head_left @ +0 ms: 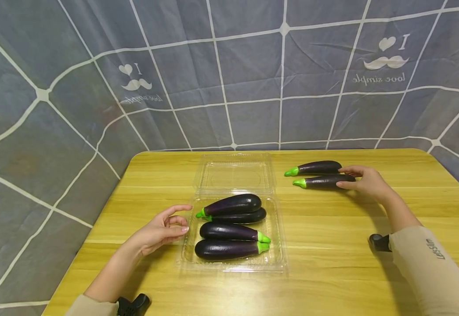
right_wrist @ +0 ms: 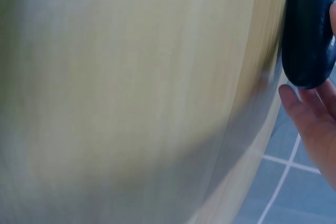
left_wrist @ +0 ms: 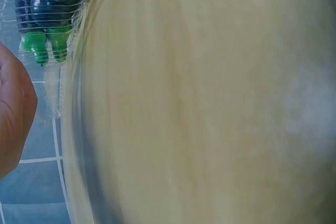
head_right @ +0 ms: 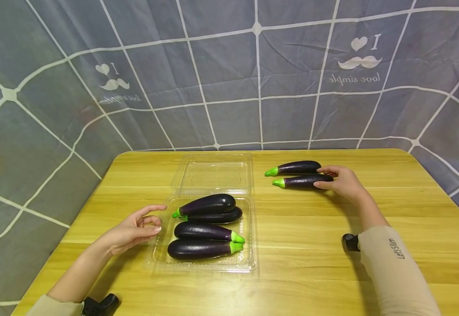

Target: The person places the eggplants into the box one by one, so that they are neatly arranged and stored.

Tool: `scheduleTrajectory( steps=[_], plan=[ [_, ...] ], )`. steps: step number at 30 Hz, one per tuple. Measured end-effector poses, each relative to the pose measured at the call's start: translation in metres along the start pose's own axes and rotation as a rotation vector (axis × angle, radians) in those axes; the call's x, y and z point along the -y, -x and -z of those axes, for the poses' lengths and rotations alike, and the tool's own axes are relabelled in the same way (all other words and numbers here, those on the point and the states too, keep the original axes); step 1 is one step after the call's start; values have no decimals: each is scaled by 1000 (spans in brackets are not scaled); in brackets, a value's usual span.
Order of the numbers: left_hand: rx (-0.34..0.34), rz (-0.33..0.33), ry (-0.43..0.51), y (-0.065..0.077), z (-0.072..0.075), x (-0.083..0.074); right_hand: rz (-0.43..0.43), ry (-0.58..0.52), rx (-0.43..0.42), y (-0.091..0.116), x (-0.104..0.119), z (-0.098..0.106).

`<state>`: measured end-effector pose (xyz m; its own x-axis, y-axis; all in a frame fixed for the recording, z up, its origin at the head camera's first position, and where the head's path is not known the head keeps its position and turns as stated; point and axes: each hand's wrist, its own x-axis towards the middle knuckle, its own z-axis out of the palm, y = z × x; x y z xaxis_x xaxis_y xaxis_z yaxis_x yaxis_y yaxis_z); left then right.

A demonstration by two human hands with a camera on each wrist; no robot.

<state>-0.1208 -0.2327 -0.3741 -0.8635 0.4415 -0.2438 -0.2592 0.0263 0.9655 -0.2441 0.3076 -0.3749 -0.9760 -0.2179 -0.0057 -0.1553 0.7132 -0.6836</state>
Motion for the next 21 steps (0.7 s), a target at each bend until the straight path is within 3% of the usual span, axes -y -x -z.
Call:
scheduleTrajectory(
  steps=[21],
  plan=[
    [-8, -4, 24, 0, -1, 0, -17, 2, 56, 7, -1, 1]
  ],
)
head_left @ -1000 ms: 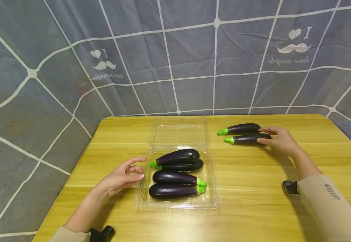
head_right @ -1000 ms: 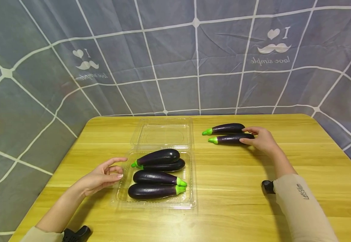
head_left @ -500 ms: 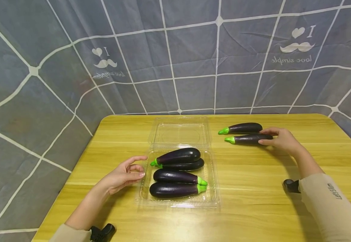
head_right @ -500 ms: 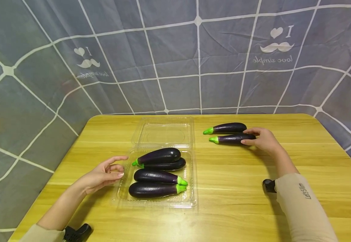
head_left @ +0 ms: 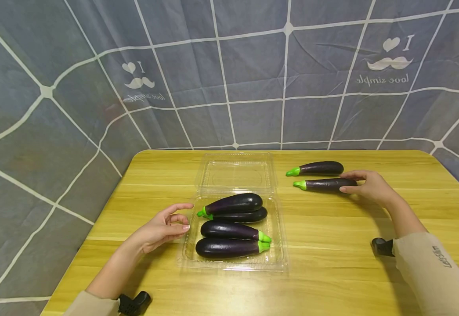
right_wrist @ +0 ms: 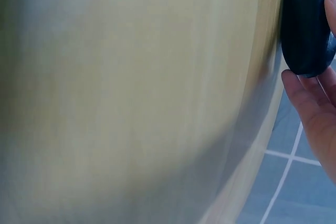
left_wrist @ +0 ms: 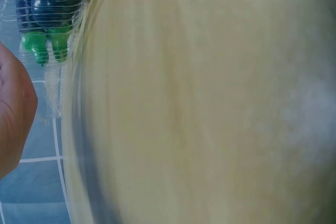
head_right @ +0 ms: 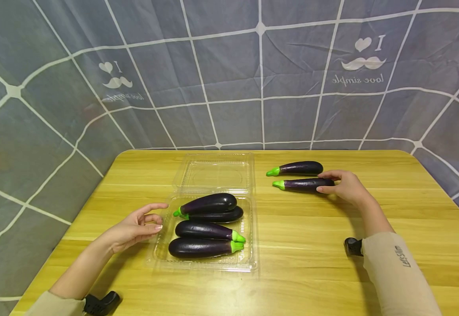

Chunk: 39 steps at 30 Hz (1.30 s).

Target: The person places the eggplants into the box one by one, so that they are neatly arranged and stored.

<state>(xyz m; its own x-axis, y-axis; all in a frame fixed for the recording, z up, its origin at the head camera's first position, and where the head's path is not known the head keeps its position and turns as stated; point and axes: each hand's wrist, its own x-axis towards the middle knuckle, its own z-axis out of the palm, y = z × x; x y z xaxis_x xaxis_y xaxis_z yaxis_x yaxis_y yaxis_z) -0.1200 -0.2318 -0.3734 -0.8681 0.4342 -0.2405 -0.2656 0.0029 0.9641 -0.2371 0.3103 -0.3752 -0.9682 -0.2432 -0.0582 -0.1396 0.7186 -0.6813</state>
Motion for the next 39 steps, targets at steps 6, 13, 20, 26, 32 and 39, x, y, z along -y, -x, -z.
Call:
scheduleTrajectory(
  steps=[6, 13, 20, 26, 32, 39],
  plan=[
    [-5, 1, 1, 0, 0, 0, 32, 22, -18, 2, 1, -2],
    [2, 4, 3, 0, 0, 0, 54, 31, -33, 7, 7, -3],
    [8, 0, 4, 0, 0, -1, 93, 23, -51, 12, 15, -2],
    [0, 7, -1, 1, 0, 0, 87, 4, -71, 21, 25, 1],
    [-11, 14, -12, 1, 1, 1, 77, -31, -58, 28, 36, 2],
    [-9, 12, -18, 0, 1, 0, 95, -46, -21, 38, 58, 2]
  ],
)
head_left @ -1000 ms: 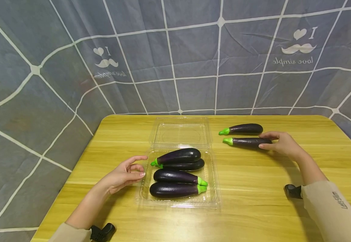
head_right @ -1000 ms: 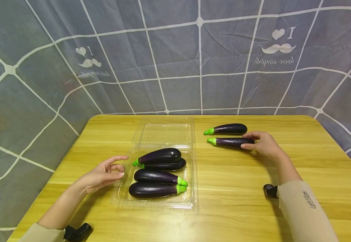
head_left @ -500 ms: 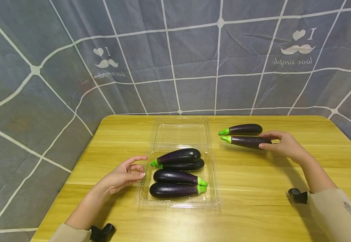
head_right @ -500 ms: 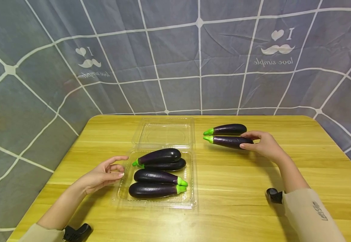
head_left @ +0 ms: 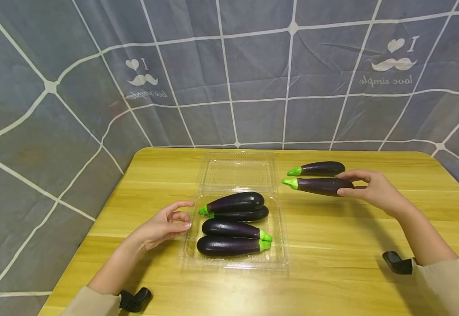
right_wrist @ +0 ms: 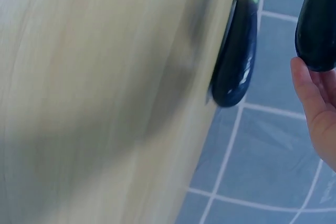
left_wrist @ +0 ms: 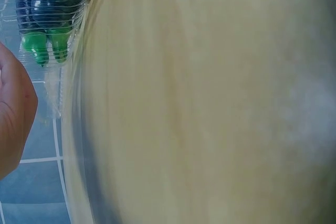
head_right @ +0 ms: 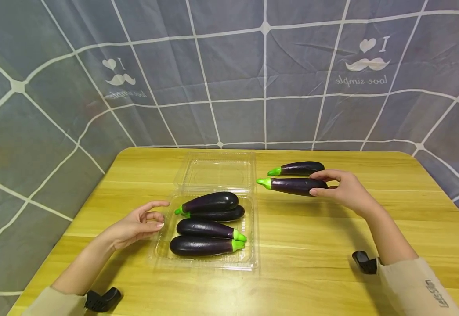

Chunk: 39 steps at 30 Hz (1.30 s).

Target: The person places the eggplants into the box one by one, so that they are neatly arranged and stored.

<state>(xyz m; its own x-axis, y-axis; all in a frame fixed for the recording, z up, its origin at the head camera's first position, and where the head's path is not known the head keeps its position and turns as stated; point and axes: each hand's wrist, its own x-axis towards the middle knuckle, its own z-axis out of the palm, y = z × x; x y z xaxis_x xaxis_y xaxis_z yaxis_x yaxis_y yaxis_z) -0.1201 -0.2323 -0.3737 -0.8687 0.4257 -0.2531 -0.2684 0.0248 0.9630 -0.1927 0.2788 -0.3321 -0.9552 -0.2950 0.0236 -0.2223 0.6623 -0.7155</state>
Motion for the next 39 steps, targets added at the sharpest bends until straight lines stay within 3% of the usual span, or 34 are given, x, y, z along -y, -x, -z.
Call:
scheduleTrajectory(
  steps=[12, 17, 27, 39],
  plan=[
    [2, 3, -6, -2, 0, -3, 131, 14, -7, 5, 35, -12],
    [3, 1, -3, -2, 1, -4, 169, -41, 8, 3, 51, -20],
    [2, -2, -4, -2, 0, -4, 231, -136, 42, 3, 76, -45],
    [3, 3, -5, -1, -1, -2, 322, -110, 77, -5, 94, -73]
  ],
)
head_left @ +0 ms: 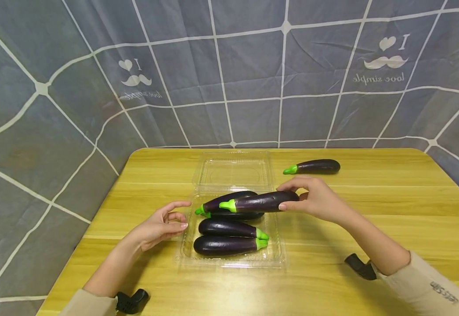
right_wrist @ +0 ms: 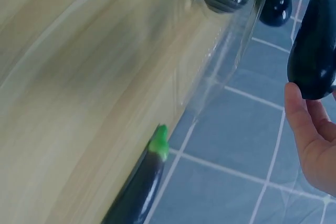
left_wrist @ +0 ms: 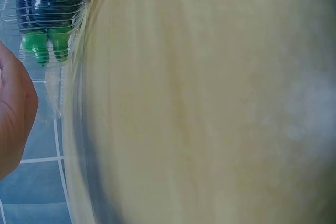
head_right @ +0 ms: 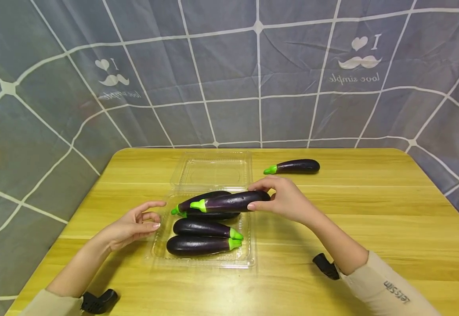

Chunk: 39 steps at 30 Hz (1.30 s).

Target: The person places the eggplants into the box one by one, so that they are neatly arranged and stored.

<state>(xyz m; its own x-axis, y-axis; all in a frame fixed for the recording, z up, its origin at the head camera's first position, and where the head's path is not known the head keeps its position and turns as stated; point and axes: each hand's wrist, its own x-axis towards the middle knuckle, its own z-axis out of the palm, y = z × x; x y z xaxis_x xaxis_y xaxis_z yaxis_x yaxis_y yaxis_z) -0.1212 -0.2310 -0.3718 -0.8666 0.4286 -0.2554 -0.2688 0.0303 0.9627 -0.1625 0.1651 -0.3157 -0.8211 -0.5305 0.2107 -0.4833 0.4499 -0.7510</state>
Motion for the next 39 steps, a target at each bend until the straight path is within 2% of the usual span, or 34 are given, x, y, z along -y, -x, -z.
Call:
scheduleTrajectory(
  steps=[11, 24, 39],
  plan=[
    [-2, 3, -1, 0, 0, 0, -16, -25, 7, -6, 7, -18],
    [6, -3, 17, 1, -2, -2, 22, 4, -10, -11, 15, -39],
    [8, -7, 20, 2, -2, -2, 77, 43, -42, -12, 13, -55]
  ],
)
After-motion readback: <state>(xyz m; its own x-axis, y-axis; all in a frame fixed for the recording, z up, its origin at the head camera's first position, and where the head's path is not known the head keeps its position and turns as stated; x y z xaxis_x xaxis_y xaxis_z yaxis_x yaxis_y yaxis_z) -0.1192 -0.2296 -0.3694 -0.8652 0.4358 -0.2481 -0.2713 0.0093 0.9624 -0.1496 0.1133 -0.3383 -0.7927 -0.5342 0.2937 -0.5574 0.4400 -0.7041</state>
